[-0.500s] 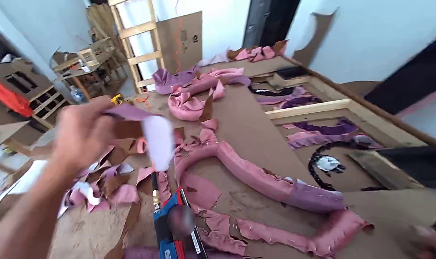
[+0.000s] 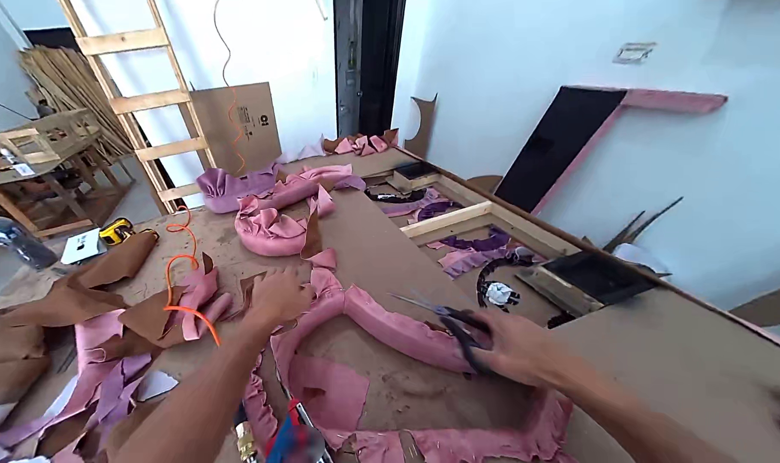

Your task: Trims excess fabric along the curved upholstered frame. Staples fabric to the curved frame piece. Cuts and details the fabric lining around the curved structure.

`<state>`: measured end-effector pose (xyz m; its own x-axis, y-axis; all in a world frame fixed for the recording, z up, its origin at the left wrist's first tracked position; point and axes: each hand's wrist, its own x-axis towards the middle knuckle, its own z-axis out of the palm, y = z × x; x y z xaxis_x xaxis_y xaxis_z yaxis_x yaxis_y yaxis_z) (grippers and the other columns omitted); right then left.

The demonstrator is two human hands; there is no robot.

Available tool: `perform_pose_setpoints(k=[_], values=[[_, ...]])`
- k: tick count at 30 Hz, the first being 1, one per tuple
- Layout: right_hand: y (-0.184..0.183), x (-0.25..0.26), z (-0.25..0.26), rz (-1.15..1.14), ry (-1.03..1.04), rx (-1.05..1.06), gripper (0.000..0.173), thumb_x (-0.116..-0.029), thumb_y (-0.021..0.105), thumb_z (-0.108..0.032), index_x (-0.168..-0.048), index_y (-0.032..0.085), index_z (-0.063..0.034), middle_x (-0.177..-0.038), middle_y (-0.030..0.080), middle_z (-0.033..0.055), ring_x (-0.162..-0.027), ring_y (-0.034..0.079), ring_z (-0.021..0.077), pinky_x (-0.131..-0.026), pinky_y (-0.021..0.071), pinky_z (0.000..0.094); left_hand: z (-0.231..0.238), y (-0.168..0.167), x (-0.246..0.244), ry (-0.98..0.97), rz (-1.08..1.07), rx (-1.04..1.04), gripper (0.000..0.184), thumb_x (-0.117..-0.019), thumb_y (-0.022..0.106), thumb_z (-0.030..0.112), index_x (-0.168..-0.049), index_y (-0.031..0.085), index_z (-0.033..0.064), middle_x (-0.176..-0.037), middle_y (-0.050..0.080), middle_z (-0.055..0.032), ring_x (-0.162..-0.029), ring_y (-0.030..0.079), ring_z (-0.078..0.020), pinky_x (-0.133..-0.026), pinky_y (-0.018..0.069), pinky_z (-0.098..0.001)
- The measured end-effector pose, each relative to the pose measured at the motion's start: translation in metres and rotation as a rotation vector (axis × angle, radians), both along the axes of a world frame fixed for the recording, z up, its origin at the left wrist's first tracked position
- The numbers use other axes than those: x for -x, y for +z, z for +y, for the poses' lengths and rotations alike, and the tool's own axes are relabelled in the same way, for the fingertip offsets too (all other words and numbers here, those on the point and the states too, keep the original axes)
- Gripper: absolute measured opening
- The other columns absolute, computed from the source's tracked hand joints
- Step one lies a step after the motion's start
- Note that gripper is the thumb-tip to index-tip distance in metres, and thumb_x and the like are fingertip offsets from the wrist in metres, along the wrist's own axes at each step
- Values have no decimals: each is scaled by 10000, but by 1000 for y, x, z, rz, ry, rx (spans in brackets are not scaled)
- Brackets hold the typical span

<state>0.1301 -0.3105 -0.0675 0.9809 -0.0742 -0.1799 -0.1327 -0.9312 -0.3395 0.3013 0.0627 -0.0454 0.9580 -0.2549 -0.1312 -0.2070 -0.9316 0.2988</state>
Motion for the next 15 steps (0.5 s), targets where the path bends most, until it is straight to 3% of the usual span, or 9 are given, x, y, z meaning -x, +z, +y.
perform_pose_setpoints(k=[2, 3, 6, 9, 13, 15], values=[[-4, -40, 19, 58, 101, 115, 549, -829, 746, -566, -1169, 689, -140, -1069, 698, 94, -1000, 675, 293, -834, 542, 554, -37, -18, -28, 116, 152, 57, 807, -941, 585, 649, -1467, 520, 41, -1445, 561, -240, -1392, 481, -424, -1120, 347, -685], [-9, -60, 23, 75, 146, 177, 561, -827, 734, -572, -1174, 678, -135, -1088, 692, 88, -1011, 673, 287, -833, 541, 540, -49, -28, -41, 156, 220, 93, 801, -923, 624, 635, -1443, 536, 31, -1388, 595, -256, -1339, 532, -436, -1085, 396, -691], [-20, -109, 24, 72, 255, 256, 585, -828, 718, -590, -1162, 675, -111, -1098, 691, 101, -1009, 678, 298, -811, 545, 541, -68, -45, -70, 38, 247, 143, 524, -896, 763, 393, -1253, 672, 20, -1185, 690, -246, -1153, 645, -429, -985, 476, -686], [-28, -141, 21, 52, 340, 254, 572, -834, 719, -586, -1135, 669, -103, -1047, 688, 100, -975, 678, 291, -788, 542, 528, -59, -42, -79, -258, 171, 142, 252, -915, 759, 199, -1087, 691, 27, -1010, 701, -193, -976, 683, -358, -880, 534, -612], [-20, -170, 34, 73, 420, 316, 597, -827, 727, -613, -1117, 671, -95, -1048, 686, 96, -966, 677, 290, -780, 543, 528, -38, -35, -89, -336, 93, 258, 125, -909, 770, 156, -960, 715, 56, -838, 701, -113, -786, 683, -258, -754, 565, -531], [-14, -179, 45, 110, 459, 368, 603, -824, 724, -625, -1114, 668, -99, -1043, 679, 89, -951, 675, 286, -760, 537, 521, -38, -34, -92, -359, 58, 309, 140, -912, 766, 146, -841, 680, 60, -729, 660, -78, -668, 634, -207, -658, 531, -463]])
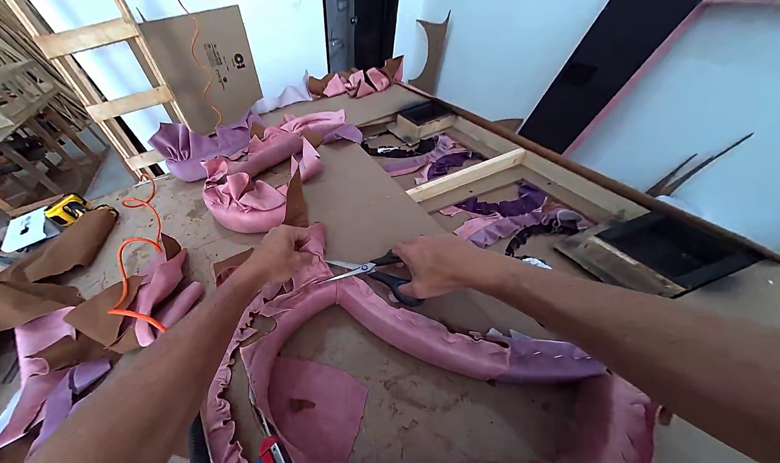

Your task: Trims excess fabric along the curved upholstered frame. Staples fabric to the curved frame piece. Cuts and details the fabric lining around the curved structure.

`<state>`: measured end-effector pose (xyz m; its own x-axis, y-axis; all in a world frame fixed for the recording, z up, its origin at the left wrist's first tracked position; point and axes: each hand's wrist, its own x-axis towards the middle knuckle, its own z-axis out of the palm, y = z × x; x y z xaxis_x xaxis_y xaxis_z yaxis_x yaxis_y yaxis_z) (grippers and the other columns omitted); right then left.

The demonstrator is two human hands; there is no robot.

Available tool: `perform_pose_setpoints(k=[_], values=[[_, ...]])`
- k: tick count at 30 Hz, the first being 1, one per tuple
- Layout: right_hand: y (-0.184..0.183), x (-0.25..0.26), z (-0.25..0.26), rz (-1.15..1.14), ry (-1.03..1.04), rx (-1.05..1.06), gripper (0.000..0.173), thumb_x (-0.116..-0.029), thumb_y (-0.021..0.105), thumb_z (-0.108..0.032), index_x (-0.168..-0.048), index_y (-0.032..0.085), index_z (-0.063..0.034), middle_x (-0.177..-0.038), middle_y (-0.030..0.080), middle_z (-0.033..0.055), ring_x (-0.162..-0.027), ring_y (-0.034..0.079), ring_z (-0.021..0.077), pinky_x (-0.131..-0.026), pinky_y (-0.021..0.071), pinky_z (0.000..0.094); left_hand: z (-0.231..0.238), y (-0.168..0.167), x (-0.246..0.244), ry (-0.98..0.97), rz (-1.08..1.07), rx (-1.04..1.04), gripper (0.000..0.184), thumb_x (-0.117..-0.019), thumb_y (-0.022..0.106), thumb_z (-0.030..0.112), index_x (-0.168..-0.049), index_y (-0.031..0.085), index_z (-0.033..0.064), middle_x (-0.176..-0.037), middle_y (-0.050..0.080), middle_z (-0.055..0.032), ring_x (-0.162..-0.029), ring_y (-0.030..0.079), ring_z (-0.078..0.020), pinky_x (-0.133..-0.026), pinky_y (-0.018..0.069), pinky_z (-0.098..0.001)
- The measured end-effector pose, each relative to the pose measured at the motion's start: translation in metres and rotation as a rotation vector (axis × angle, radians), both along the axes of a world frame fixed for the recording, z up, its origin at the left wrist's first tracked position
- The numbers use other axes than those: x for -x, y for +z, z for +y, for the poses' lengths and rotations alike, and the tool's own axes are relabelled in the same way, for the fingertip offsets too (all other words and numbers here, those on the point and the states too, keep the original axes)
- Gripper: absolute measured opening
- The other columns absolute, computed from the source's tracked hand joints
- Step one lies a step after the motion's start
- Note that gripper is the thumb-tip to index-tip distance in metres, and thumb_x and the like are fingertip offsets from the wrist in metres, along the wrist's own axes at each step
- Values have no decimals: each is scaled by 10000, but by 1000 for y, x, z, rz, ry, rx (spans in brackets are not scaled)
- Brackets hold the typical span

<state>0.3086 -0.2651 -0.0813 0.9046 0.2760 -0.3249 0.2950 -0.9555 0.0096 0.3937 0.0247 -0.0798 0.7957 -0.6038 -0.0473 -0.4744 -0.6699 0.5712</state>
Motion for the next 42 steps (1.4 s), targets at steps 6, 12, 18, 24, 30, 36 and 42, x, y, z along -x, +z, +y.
perform_pose_setpoints(k=[6, 12, 18, 24, 30, 36, 42], values=[[2, -10, 22, 2, 85, 65, 541, -829, 705, -631, -996, 672, -118, -917, 668, 60, -842, 665, 255, -689, 517, 494, -2, 0, -6, -55, -46, -12, 189, -919, 751, 158, -787, 655, 63, -683, 618, -62, -634, 598, -208, -624, 502, -461], [11, 6, -5, -14, 107, 76, 497, -812, 720, -628, -974, 688, -159, -877, 677, 22, -818, 668, 228, -673, 519, 478, 9, -1, 2, -8, -7, 53, 211, -917, 770, 198, -797, 662, 62, -688, 635, -64, -626, 613, -196, -620, 521, -451], [4, -19, 5, 16, 182, 87, 567, -770, 779, -582, -1073, 676, -114, -964, 682, 65, -864, 673, 265, -704, 528, 515, -5, 6, -4, -100, -15, 42, 196, -918, 759, 149, -787, 657, 45, -682, 619, -62, -618, 587, -183, -614, 499, -420], [-1, -27, -13, -2, 307, 37, 390, -891, 729, -509, -888, 669, -124, -748, 626, 34, -710, 635, 223, -644, 503, 463, 3, -11, -19, 40, 99, 161, 180, -952, 735, 169, -851, 675, 33, -714, 651, -65, -639, 617, -153, -639, 524, -376], [11, -28, -11, 27, 344, 26, 340, -916, 729, -397, -739, 628, -125, -587, 527, 3, -559, 565, 187, -536, 456, 420, 8, -15, -18, 117, 189, 235, 186, -956, 731, 148, -842, 652, 25, -699, 642, -62, -619, 611, -134, -618, 522, -333], [8, -35, -16, -35, 368, 69, 350, -901, 727, -459, -791, 639, -139, -633, 566, 7, -610, 602, 200, -571, 486, 433, -1, 0, 2, -63, -496, -246, 347, -831, 716, 145, -1171, 670, 91, -1303, 655, -96, -1317, 557, -300, -1079, 430, -589], [8, -38, -19, -57, 395, 69, 439, -867, 746, -541, -959, 687, -116, -890, 670, 45, -781, 668, 228, -674, 540, 461, -20, 10, 7, -449, -430, -761, 443, -833, 752, 261, -1270, 695, 211, -1307, 685, -1, -1320, 553, -246, -1167, 298, -559]])
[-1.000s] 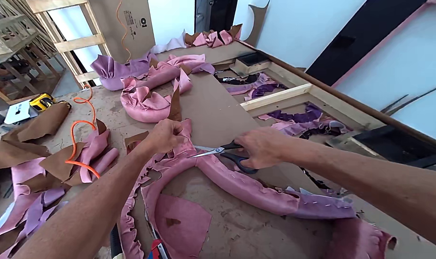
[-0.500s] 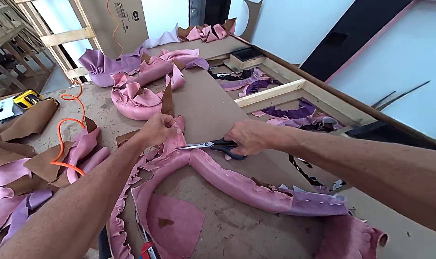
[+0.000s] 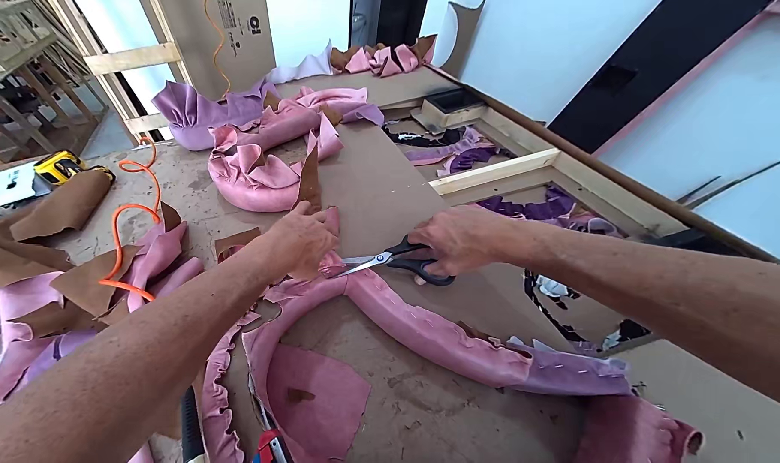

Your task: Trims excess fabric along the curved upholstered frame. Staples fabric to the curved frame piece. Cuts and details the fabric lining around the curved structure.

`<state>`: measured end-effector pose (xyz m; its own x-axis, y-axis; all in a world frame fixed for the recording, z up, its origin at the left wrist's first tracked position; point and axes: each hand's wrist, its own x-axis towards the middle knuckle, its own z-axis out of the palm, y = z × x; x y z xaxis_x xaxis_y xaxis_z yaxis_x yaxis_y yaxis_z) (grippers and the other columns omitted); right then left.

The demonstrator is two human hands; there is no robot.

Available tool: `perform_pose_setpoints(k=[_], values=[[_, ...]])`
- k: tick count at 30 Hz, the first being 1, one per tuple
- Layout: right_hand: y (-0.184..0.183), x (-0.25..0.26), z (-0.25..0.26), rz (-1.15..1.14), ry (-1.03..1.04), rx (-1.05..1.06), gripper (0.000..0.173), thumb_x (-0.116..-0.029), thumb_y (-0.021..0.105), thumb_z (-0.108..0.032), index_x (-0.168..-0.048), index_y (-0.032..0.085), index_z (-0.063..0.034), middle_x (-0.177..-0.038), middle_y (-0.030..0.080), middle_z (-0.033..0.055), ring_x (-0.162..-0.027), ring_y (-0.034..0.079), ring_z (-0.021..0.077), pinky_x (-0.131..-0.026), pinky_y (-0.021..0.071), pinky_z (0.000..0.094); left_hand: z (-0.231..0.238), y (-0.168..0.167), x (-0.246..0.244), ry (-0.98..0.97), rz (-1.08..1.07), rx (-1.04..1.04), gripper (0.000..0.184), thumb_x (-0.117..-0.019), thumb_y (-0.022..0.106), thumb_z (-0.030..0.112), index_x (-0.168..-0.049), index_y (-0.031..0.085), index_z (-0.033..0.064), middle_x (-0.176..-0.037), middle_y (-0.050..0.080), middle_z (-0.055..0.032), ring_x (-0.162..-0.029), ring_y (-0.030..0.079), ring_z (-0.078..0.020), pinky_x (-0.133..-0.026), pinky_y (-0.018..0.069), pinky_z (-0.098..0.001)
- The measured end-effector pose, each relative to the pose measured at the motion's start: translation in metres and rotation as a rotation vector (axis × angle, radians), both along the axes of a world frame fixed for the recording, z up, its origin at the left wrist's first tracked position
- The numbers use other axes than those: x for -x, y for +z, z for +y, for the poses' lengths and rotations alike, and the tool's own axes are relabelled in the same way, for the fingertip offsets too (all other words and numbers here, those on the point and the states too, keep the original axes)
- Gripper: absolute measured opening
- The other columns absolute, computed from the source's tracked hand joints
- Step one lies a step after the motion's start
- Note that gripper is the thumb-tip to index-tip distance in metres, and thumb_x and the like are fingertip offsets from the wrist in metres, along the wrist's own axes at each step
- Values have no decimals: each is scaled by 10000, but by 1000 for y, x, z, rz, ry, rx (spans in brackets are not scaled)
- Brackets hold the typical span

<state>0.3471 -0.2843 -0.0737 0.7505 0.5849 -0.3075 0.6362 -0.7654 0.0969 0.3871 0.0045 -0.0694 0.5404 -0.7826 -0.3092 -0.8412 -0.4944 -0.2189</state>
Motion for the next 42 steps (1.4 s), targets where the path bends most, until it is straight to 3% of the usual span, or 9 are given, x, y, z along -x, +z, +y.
perform_pose_setpoints(k=[4, 9, 16, 21, 26, 30, 33, 37, 42], values=[[-5, -9, 4, 10, 15, -8, 504, -837, 762, -577, -1023, 687, -114, -964, 678, 57, -827, 674, 245, -696, 543, 477, 1, 13, -2, -94, -11, 55, 117, -974, 650, 203, -971, 762, 168, -1039, 726, -10, -1147, 624, -224, -1115, 379, -478], [-7, -13, 7, 20, 44, -20, 527, -826, 773, -569, -1065, 688, -107, -988, 686, 53, -866, 680, 237, -730, 553, 474, 13, 2, -19, -51, 87, 235, 152, -969, 642, 214, -943, 786, 175, -976, 738, -9, -1079, 652, -228, -1053, 431, -504], [3, 10, 6, 9, 59, -49, 339, -896, 718, -377, -697, 606, -126, -565, 521, -1, -542, 564, 186, -528, 450, 419, 34, -19, -34, 81, 242, 470, 186, -967, 667, 270, -861, 781, 167, -881, 726, -11, -926, 682, -207, -842, 523, -512], [16, 33, 14, -90, -36, 46, 317, -904, 704, -412, -773, 653, -128, -627, 587, 17, -598, 620, 216, -544, 487, 445, 50, -25, 12, -135, -73, 476, 157, -961, 638, 183, -958, 792, 152, -1002, 743, -25, -1077, 666, -252, -1026, 471, -517], [15, 54, 3, -124, -210, 141, 515, -799, 758, -568, -1039, 689, -117, -916, 673, 44, -761, 667, 232, -628, 527, 440, 78, -74, 49, -110, -269, 704, 222, -967, 600, 166, -1073, 794, 144, -1038, 738, -30, -989, 676, -251, -868, 536, -441], [7, 46, 1, -84, -204, 101, 581, -780, 759, -590, -1110, 657, -123, -994, 669, 48, -853, 665, 227, -764, 516, 455, 58, -60, 43, 218, -31, 760, 256, -883, 679, 278, -1066, 742, 111, -1373, 641, -75, -1293, 580, -288, -1045, 476, -540], [0, 34, 7, -64, -216, 71, 635, -776, 749, -636, -1108, 652, -104, -1006, 663, 65, -863, 665, 245, -747, 520, 463, 39, -36, 22, 580, 313, 650, 703, -876, 776, 360, -1456, 477, 95, -1273, 668, -142, -1137, 669, -329, -967, 526, -606], [-4, 24, 19, -52, -247, 47, 690, -766, 731, -691, -1110, 650, -99, -1016, 672, 78, -869, 673, 262, -732, 524, 488, 30, -18, -7, 401, 306, 523, 175, -960, 696, 254, -951, 738, 85, -821, 700, -97, -807, 684, -281, -752, 547, -554], [-4, 0, 57, 1, -205, 50, 706, -783, 746, -650, -1180, 639, -76, -1089, 673, 103, -930, 673, 288, -743, 525, 514, 13, 2, -19, 201, 280, 387, 97, -942, 717, 179, -915, 744, 90, -832, 699, -82, -812, 676, -257, -759, 537, -512]])
